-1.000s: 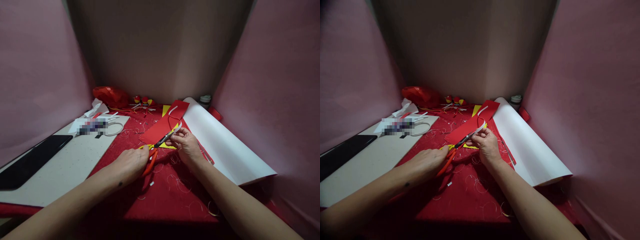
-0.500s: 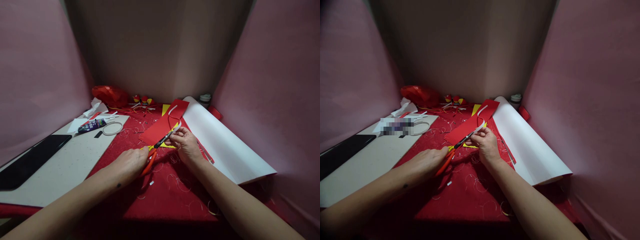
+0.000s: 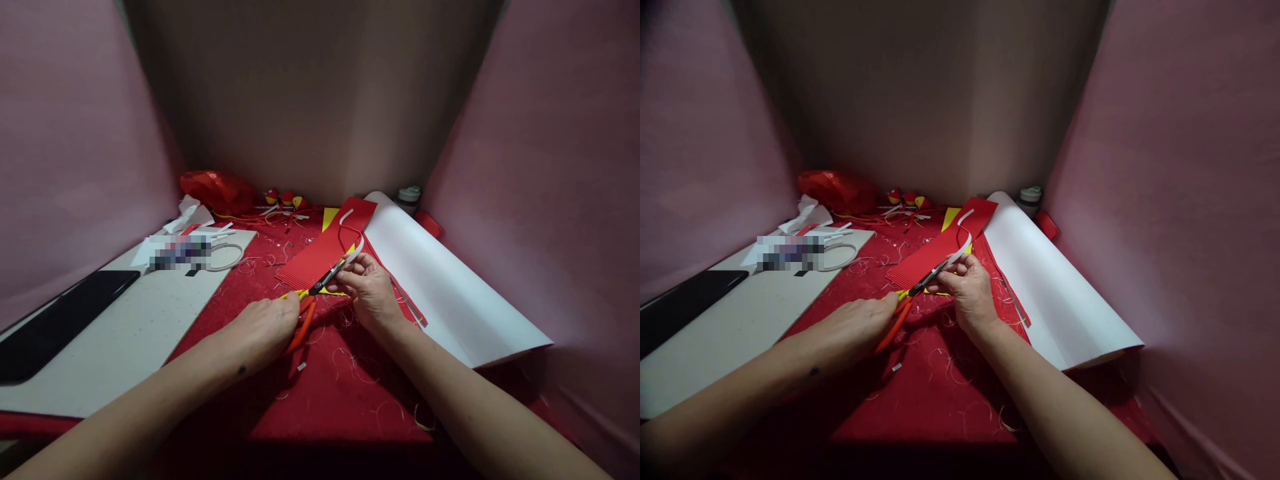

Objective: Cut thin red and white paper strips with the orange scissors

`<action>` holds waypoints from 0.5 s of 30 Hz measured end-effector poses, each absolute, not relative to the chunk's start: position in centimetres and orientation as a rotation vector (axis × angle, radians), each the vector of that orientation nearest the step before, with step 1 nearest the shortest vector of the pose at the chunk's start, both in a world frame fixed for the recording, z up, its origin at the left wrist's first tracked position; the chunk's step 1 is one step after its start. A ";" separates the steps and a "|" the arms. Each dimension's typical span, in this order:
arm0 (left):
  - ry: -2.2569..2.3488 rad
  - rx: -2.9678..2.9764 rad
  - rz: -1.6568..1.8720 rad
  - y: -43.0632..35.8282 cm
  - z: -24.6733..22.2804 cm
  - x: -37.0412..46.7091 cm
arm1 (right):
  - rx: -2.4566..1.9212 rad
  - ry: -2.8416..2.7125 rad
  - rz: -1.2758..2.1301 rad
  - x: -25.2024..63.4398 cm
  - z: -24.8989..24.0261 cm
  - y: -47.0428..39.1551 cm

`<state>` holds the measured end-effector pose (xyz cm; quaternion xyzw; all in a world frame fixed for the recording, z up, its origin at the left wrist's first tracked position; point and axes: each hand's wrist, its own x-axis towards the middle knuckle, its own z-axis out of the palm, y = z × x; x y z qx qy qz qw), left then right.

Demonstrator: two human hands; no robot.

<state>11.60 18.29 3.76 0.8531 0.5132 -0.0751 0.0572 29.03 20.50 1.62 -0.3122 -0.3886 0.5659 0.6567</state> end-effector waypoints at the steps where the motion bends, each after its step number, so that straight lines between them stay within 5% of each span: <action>1: 1.564 2.580 -0.218 18.3 3.7 11.6 | -0.708 -0.880 1.282 29.0 1.6 20.5; 15: 1.551 2.524 -0.185 18.0 3.6 11.2 | -0.794 -0.911 1.288 30.1 2.1 20.9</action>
